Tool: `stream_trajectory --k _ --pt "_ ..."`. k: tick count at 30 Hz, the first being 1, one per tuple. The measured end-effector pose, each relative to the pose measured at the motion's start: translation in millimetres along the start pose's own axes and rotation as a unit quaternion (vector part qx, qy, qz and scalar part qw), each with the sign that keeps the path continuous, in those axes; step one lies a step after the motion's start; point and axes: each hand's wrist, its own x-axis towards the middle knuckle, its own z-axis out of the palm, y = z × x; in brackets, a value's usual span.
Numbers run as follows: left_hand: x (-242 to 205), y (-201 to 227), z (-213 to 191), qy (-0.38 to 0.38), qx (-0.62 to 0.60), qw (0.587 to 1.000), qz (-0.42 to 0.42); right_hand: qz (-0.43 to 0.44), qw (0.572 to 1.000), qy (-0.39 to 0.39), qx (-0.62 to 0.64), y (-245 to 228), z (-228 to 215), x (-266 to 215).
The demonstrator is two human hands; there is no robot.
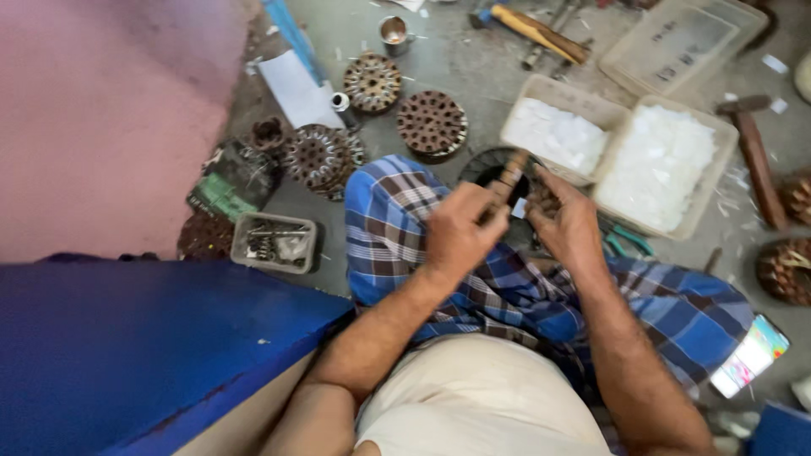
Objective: The person inserts small white insulating paper pieces into the slots of a motor stator core. They repeatedly pick up paper from a nearby container and place it into each slot, working methodically around the stator.
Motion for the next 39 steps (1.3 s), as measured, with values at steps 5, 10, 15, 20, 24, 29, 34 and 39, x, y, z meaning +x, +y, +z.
stream_trajectory --k 5,10,15,20,24,29,34,39 --pt "-7.4 12.4 7.5 0.012 0.046 0.999 0.023 -0.086 0.992 -0.025 -0.088 3.4 10.8 11.1" --pt "7.2 9.5 2.3 -0.019 0.002 0.999 -0.047 -0.029 0.999 -0.031 -0.012 9.3 11.2 16.5" --pt "9.8 16.2 -8.3 -0.028 -0.013 0.999 -0.043 0.008 0.996 -0.011 0.089 19.3 8.0 10.2" --pt "10.7 15.1 -5.7 -0.03 -0.016 0.999 -0.019 0.002 0.986 -0.003 0.168 21.7 -3.4 -5.4" --pt "7.4 12.6 -3.4 -0.021 -0.007 1.0 -0.008 0.015 0.984 -0.012 0.177 15.0 -7.5 -8.9" --pt "8.0 10.1 0.2 -0.047 0.012 0.999 -0.007 -0.011 0.988 -0.018 0.153 9.1 -8.3 -12.2" --pt "9.3 17.7 -1.3 -0.06 0.014 0.998 -0.025 -0.016 0.986 -0.004 0.166 5.8 -8.6 -14.4" --pt "16.4 27.5 -10.3 -0.05 0.024 0.998 -0.006 0.006 0.983 0.014 0.184 1.4 -13.2 -17.9"
